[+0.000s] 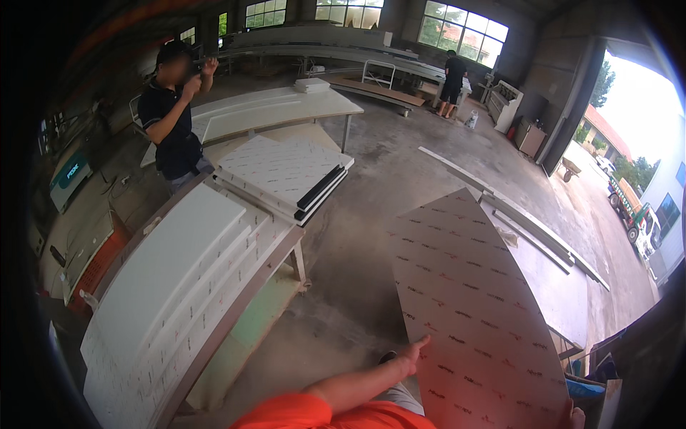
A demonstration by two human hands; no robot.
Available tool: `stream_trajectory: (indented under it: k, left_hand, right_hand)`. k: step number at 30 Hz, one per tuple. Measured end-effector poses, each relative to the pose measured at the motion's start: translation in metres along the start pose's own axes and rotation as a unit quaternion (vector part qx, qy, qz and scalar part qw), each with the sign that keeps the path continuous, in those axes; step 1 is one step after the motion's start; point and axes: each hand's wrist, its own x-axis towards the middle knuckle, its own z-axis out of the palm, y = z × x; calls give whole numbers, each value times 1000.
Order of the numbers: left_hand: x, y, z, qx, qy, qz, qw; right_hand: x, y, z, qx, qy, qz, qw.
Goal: The person wipes white furniture panels with a cloth and removes protective film from one side, handling several panels at a workbench.
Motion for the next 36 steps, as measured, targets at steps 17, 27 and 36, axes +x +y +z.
stream_trajectory:
  k: [17, 27, 36]
  left_hand:
    - [240, 473, 133, 33, 113, 135, 984]
    - [344, 753, 250, 81, 182, 137, 970]
    - [514, 986, 293, 63, 135, 119, 982]
  right_hand:
    - [309, -527, 145, -99, 12, -131, 986]
    - [454, -780, 212, -117, 6, -99, 988]
    - [601, -1007, 305, -94, 10, -101, 990]
